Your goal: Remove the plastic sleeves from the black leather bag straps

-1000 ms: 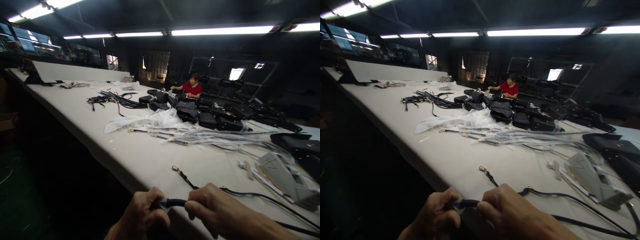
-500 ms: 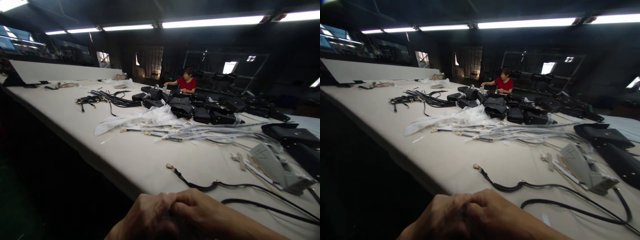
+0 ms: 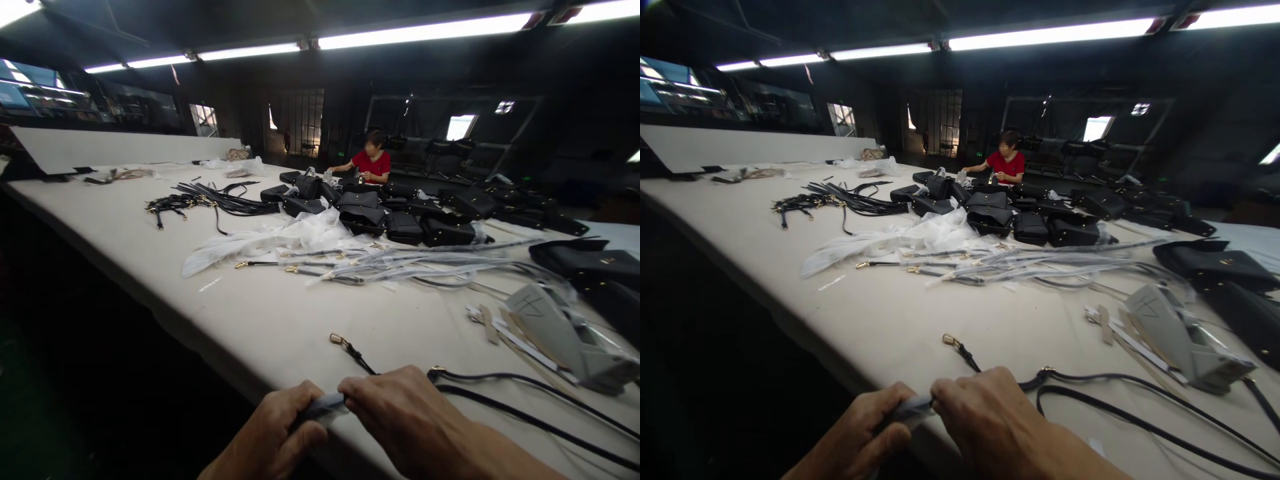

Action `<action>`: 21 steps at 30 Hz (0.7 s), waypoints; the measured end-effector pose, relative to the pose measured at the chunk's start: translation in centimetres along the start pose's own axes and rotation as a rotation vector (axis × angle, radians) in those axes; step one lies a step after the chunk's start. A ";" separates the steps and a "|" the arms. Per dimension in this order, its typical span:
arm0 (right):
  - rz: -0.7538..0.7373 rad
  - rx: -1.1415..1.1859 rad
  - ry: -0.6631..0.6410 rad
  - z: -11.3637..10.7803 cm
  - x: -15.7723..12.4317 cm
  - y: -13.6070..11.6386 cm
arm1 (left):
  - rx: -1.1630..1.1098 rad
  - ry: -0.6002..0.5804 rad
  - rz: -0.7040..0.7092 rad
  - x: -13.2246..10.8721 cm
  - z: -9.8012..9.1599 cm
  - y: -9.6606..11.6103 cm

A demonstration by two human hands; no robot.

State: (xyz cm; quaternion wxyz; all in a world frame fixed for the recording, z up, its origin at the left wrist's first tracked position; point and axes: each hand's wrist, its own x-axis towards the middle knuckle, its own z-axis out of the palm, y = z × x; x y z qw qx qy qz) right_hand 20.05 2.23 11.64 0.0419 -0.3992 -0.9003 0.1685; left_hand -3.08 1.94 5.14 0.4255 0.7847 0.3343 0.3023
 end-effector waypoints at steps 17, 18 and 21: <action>0.440 1.335 -0.201 -1.6 -1.0 2.2 | 0.461 0.476 0.481 1.4 2.0 -1.5; 0.425 1.286 -0.177 -1.8 -0.9 2.1 | 0.342 0.436 0.411 1.4 2.0 -1.3; 0.383 1.088 -0.101 -2.2 -0.7 1.5 | 0.003 0.241 0.111 1.3 1.3 -0.4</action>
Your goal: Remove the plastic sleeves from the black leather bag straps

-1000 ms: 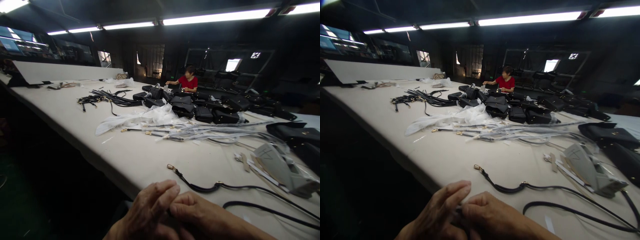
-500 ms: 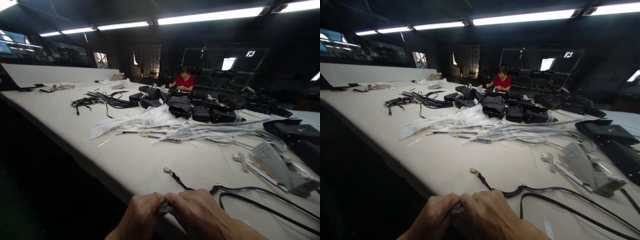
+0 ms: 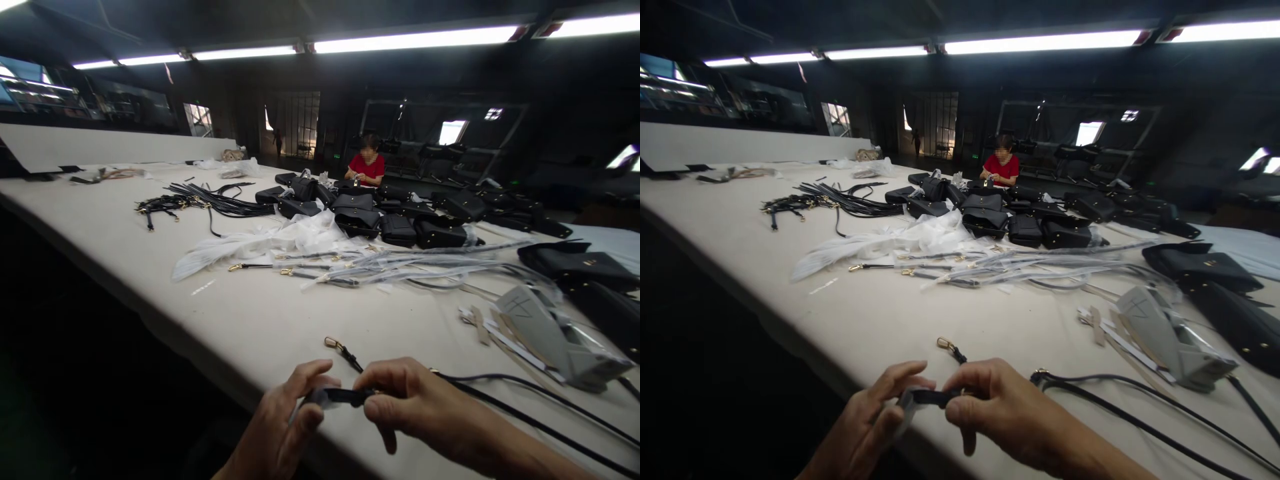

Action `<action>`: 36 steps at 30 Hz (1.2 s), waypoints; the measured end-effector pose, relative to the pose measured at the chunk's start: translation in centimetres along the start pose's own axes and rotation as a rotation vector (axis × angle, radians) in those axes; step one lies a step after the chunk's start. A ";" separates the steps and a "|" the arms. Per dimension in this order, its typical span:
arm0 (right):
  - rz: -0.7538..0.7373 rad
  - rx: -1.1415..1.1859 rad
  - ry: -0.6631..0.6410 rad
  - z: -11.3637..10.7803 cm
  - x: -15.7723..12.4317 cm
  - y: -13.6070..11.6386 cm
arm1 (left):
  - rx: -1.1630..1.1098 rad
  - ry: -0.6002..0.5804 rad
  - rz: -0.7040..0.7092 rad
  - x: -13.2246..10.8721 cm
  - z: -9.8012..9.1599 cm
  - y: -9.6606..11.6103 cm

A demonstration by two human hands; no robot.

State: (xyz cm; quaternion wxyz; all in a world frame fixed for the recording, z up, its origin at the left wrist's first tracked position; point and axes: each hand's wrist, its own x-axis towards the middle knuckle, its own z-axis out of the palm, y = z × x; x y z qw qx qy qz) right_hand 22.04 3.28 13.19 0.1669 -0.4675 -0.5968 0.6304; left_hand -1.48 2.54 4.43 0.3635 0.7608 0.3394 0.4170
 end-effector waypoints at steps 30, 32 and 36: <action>0.146 0.297 -0.285 -0.4 0.3 3.9 | 0.356 0.157 0.671 0.7 2.3 0.4; 0.123 0.384 -0.279 -0.5 0.2 4.3 | 0.260 0.133 0.542 0.4 2.1 0.4; 0.108 0.332 -0.208 -0.9 -0.5 3.3 | -0.228 -0.155 -0.070 0.2 1.4 0.6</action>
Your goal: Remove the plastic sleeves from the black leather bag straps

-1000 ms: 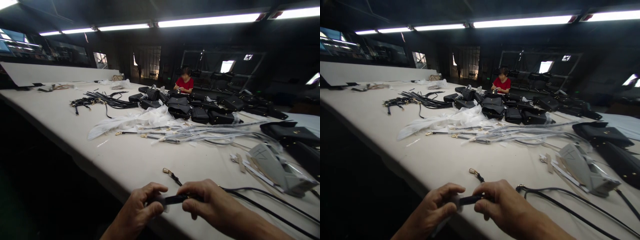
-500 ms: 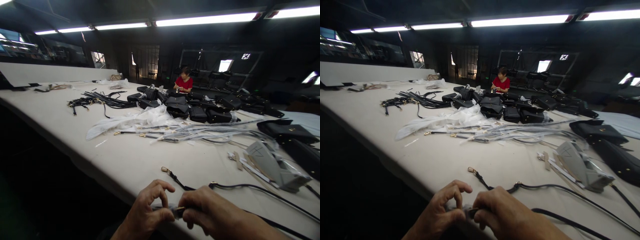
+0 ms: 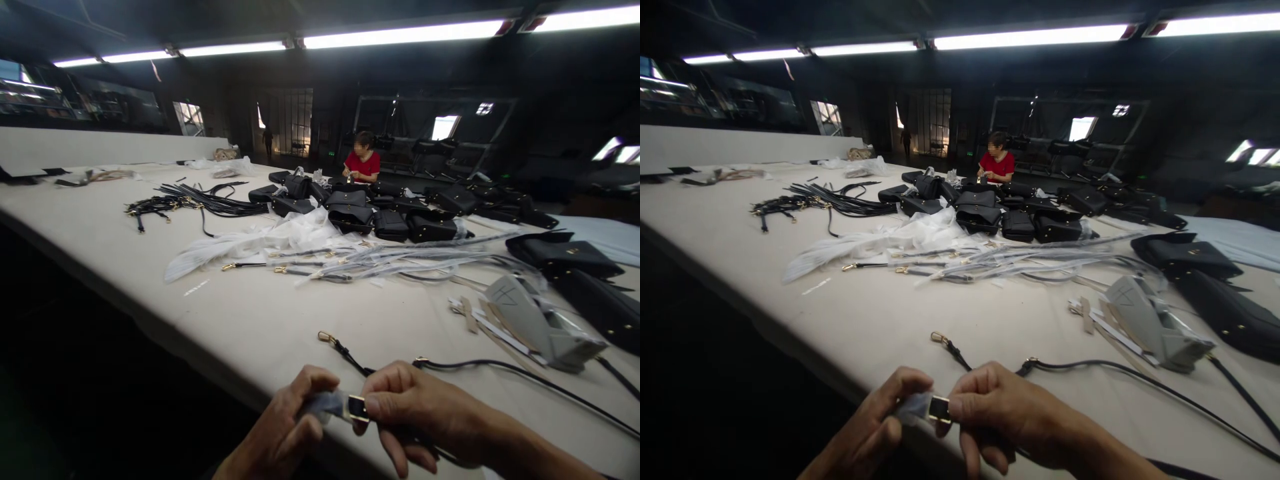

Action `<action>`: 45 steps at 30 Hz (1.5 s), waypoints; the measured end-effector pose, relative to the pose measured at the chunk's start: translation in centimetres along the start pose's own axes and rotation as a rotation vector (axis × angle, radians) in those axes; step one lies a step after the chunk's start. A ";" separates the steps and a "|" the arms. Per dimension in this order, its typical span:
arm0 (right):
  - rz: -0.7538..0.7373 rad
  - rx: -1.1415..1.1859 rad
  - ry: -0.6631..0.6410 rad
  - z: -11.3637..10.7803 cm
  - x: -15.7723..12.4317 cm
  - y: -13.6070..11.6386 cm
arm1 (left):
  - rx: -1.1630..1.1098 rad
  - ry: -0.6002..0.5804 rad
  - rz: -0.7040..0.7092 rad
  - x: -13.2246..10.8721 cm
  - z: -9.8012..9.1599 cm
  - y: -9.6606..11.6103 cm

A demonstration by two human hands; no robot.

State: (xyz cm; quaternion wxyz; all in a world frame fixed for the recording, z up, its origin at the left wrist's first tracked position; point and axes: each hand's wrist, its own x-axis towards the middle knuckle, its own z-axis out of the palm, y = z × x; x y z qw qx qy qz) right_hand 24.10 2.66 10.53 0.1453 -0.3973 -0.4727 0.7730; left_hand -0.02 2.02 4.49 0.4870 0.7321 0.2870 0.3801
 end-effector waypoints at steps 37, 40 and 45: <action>-0.101 -0.825 0.451 -4.7 -5.1 -10.6 | 0.048 0.409 -0.260 -2.6 -5.4 0.4; -0.130 -0.919 0.332 0.0 -2.2 -11.8 | 0.041 0.377 -0.182 -0.7 -4.0 3.2; -0.195 -1.013 0.149 5.4 0.0 -15.5 | -0.096 0.454 -0.082 2.4 -4.4 6.2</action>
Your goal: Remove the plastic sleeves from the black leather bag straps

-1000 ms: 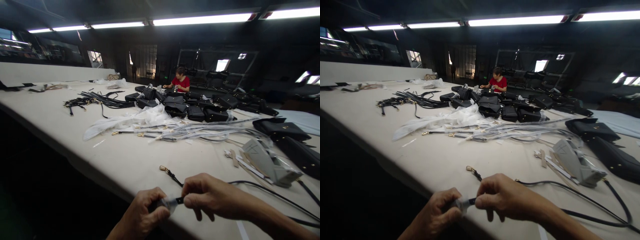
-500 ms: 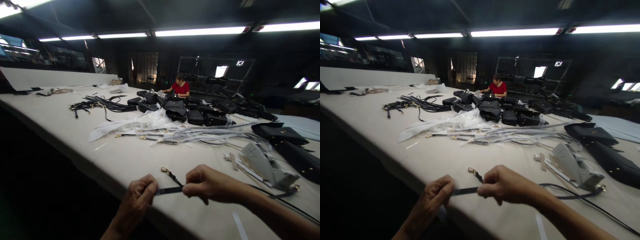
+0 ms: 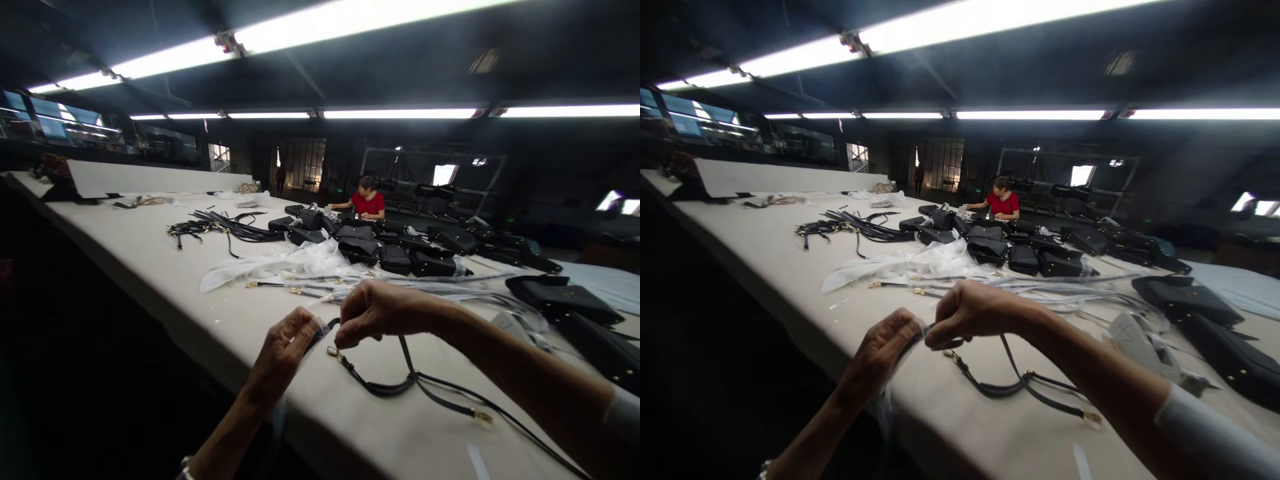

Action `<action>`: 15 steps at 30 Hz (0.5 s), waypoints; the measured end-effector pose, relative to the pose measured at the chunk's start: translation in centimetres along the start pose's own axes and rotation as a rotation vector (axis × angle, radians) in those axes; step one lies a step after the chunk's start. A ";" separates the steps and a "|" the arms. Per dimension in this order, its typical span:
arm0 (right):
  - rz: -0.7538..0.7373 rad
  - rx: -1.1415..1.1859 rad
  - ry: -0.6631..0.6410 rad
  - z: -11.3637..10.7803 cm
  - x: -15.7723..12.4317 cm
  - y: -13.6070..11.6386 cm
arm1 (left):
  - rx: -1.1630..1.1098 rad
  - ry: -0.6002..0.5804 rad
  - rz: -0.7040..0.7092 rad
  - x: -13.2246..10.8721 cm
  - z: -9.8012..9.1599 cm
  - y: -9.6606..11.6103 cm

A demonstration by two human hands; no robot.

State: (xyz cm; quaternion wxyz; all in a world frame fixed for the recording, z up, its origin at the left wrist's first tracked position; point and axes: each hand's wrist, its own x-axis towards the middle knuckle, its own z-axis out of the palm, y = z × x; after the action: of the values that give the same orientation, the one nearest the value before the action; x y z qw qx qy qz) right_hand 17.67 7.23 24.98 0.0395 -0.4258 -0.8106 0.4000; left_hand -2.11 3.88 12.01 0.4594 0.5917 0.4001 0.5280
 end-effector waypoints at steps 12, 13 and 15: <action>-0.173 -0.321 0.157 -11.1 -0.6 -13.3 | -0.259 0.072 0.106 2.9 -5.5 3.1; -0.197 -0.358 0.157 -10.5 0.5 -14.4 | -0.287 0.086 0.133 2.9 -5.7 4.5; -0.236 -0.423 0.141 -8.6 2.8 -16.2 | -0.325 0.125 0.191 2.5 -6.0 7.4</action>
State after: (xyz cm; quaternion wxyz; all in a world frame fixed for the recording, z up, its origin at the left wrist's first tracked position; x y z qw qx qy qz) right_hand 8.70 9.36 41.05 0.0528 -0.3538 -0.9156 0.1834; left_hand -7.82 5.11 19.91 0.4710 0.5109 0.2795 0.6625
